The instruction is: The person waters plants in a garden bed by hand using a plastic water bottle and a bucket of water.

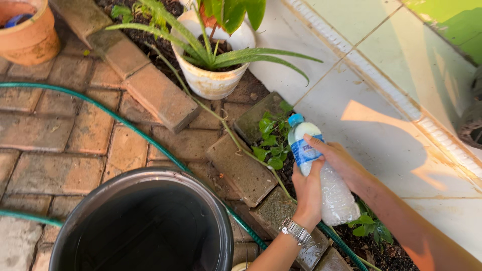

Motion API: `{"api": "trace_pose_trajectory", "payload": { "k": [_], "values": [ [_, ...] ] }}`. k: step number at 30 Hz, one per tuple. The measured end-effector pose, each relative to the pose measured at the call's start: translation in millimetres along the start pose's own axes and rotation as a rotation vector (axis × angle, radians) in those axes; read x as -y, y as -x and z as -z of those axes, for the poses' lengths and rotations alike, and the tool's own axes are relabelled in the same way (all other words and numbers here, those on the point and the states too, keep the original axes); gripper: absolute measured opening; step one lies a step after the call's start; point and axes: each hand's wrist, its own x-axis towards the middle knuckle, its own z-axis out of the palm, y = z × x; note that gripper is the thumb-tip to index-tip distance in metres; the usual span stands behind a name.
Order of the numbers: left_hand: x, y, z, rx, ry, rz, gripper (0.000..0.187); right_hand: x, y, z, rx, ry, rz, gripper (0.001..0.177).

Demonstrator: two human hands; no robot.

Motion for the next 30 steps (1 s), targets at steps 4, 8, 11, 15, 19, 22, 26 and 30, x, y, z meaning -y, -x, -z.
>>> {"api": "trace_pose_trajectory", "payload": {
  "k": [4, 8, 11, 15, 19, 22, 26, 30],
  "values": [
    [-10.6, 6.8, -0.8, 0.051, -0.04, 0.019, 0.052, -2.8, 13.1, 2.1, 0.012, -0.15, -0.036, 0.049],
    [-17.2, 10.9, -13.1, 0.138, -0.144, 0.024, 0.051, -5.3, 31.3, 16.1, -0.051, -0.303, -0.007, 0.048],
    [-17.3, 12.7, -28.0, 0.221, -0.242, 0.054, 0.051, -8.2, 42.6, 32.7, -0.127, -0.421, 0.094, 0.047],
    [-2.3, 28.1, -39.2, 0.279, -0.413, 0.026, 0.058, -33.2, 53.7, 59.0, -0.185, -0.486, -0.07, 0.046],
    [22.4, 56.1, -41.4, 0.366, -0.591, 0.118, 0.077, -84.7, 81.6, 94.0, -0.096, -0.48, -0.116, 0.054],
    [35.7, 72.8, -45.4, 0.664, -0.685, 0.2, 0.088, -129.1, 108.1, 122.1, -0.266, -0.607, -0.313, 0.057],
    [49.9, 83.9, -54.2, 0.948, -0.652, -0.008, 0.08, -196.7, 155.4, 165.9, -0.387, -0.57, -0.145, 0.061],
    [74.1, 89.3, -58.5, 0.865, -0.816, 0.603, 0.077, -256.5, 204.9, 203.2, -0.463, -0.684, -0.084, 0.065]
  ]
}}
